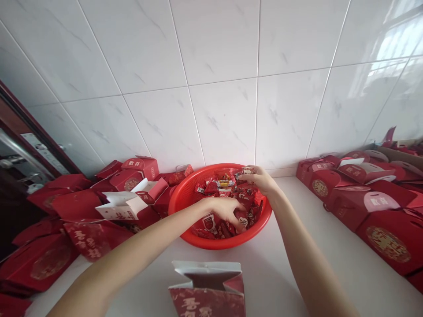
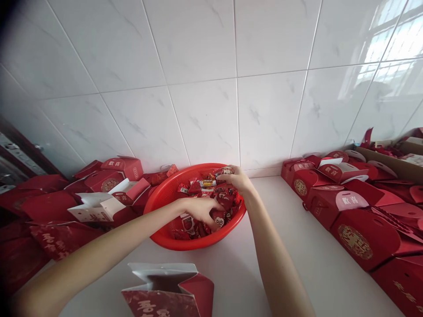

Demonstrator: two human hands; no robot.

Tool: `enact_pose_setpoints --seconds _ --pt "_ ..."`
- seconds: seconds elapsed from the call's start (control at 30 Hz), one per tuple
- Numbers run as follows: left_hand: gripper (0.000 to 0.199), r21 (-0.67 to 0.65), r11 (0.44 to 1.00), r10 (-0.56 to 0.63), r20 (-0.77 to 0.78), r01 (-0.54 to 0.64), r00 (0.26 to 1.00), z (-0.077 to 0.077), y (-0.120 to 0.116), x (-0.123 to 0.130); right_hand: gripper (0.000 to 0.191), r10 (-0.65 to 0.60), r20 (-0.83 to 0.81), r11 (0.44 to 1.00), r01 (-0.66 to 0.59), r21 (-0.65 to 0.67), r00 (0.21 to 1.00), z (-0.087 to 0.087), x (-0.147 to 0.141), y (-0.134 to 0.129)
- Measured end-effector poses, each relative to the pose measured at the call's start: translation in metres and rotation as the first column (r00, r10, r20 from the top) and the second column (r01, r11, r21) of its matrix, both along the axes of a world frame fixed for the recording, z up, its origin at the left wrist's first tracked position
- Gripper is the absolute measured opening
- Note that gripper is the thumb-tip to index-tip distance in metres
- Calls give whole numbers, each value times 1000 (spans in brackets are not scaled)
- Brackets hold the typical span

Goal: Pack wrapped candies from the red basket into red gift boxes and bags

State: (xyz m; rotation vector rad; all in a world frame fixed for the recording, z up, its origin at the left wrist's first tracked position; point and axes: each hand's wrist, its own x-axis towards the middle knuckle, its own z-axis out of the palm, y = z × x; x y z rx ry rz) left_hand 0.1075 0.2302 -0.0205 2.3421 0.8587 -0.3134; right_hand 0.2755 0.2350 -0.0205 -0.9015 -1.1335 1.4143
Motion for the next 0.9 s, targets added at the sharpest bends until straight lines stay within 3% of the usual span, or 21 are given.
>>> enact_pose_setpoints --seconds 0.27,0.43,0.53,0.6,0.7,0.8,0.9 --pt "28 -271 961 -60 14 62 998 -3 4 4 26 13 18 1000 -13 15 1000 -6 2 6" --pt "25 -293 953 -61 48 72 997 16 5 -4 26 -29 -11 999 29 23 1000 -7 2 7" --pt "27 -322 945 145 248 -60 958 31 16 -22 25 -72 -48 996 75 53 996 -6 3 9" --pt "32 -360 911 337 375 -199 864 35 25 -34 24 -88 -72 992 94 85 994 -5 4 9" --pt "40 -347 821 568 413 -453 712 30 37 -44 25 -103 -94 989 112 96 990 -4 4 9" --pt "43 -278 762 644 424 -585 637 20 44 -44 28 -105 -102 991 113 76 989 -4 4 8" --pt "49 -202 739 655 439 -643 615 13 46 -41 26 -83 -102 993 90 70 991 -4 3 7"
